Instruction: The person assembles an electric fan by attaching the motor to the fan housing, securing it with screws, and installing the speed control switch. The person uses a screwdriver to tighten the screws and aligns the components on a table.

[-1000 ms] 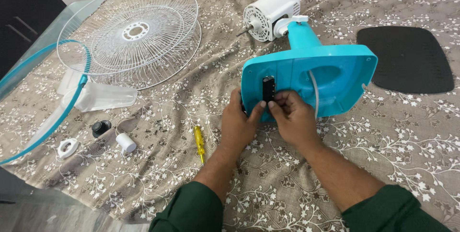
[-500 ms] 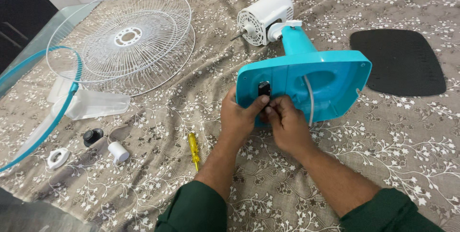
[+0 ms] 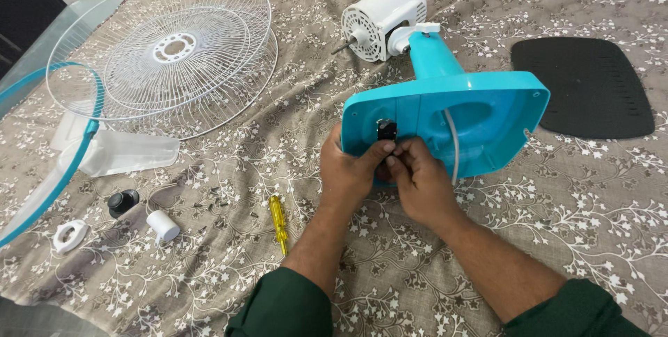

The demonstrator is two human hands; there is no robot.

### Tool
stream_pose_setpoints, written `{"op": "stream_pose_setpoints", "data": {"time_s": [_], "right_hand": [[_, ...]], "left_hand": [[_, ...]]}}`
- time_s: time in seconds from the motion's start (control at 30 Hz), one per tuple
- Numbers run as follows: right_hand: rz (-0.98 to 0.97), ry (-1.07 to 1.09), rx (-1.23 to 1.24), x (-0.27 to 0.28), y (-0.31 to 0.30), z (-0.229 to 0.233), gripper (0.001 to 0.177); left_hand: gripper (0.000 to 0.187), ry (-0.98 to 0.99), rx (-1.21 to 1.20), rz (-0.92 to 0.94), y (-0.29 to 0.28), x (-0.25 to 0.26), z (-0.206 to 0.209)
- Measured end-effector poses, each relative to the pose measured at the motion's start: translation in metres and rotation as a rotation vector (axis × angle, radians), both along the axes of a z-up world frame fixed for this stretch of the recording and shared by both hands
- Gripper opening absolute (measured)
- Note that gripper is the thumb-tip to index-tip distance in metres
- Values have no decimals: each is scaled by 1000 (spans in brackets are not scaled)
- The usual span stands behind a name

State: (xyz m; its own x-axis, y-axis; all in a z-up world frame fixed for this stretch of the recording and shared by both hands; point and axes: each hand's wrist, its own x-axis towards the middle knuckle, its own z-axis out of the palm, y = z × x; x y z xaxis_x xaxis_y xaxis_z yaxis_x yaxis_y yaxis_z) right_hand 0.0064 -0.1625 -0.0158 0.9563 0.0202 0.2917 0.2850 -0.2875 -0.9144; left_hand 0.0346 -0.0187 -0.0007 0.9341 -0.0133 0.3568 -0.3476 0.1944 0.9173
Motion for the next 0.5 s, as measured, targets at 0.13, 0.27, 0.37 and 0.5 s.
{"op": "stream_pose_setpoints", "data": {"time_s": [0.13,0.27,0.37,0.5], "right_hand": [[46,20,109,2,0,-4,10],[47,-4,32,2,-3,-7,16],[26,-1,0,2,-3,-6,25],[-40,-31,-40,-2,1,-2,23]], "left_hand": [[34,-20,-48,3,0,-1,-1],[39,8,8,47,1,-3,-4],[43,-3,-10,45,1,-3,-4],[48,-15,15,65,0,-1,-6]]}}
